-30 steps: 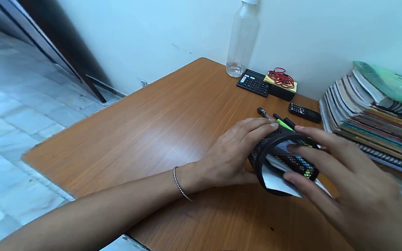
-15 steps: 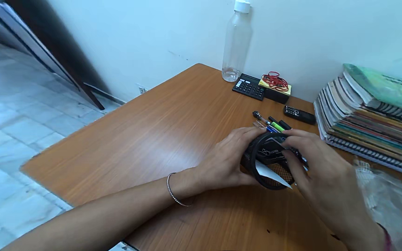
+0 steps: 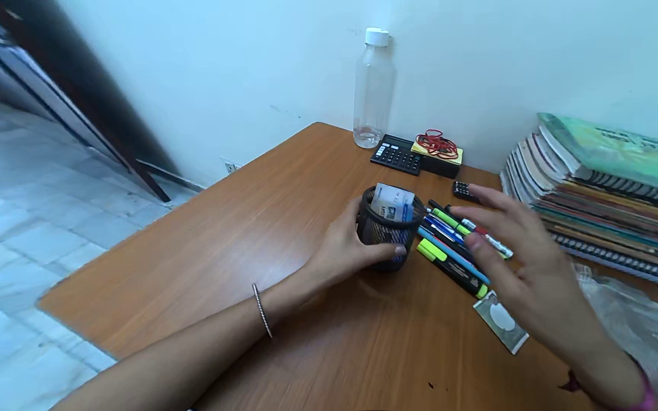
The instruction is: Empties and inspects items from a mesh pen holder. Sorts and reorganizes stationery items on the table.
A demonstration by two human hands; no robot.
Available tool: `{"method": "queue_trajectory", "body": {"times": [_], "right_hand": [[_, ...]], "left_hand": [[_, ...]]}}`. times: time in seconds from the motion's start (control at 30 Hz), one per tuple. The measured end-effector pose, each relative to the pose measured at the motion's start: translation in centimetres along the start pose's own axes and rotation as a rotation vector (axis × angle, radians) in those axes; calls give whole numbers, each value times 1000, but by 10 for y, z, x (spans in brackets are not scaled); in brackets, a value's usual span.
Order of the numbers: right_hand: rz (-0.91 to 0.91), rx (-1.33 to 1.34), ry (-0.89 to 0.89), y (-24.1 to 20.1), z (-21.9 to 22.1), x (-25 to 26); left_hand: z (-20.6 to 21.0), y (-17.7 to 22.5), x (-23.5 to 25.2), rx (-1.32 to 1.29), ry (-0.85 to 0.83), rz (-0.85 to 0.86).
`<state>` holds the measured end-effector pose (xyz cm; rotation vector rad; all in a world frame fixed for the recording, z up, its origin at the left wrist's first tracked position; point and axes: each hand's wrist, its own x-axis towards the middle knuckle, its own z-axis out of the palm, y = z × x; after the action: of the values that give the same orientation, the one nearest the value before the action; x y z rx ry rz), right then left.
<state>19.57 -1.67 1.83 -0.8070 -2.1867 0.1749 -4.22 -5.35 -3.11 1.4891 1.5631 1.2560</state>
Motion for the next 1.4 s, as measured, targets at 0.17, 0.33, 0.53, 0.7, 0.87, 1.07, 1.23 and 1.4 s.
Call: {"method": "queue_trajectory", "body": {"times": [0.17,0.33,0.53,0.7,0.87,1.07,1.23,1.4], "right_hand": [[-77,-25,-109,-2,13,1],[-18,-45,-244,8,27,-4],[31,-4,-209,8,29,-1],[93,76,-202,14,20,3],[219,33,-128,23,-28,16],[299,-109,-205,54,-41,12],[352,-194,-247,65,-44,14],[373,-200,-336,61,-47,14]], "left_hand": [[3,-9,-3,131,-59,193],[6,-8,-6,103,-100,293],[6,-6,-5,75,-152,212],[1,-7,-2,103,-116,186],[-14,-16,19,98,80,71],[-30,-32,40,135,223,-46],[-34,-46,50,113,253,-73],[-35,-49,50,105,303,-10]]}}
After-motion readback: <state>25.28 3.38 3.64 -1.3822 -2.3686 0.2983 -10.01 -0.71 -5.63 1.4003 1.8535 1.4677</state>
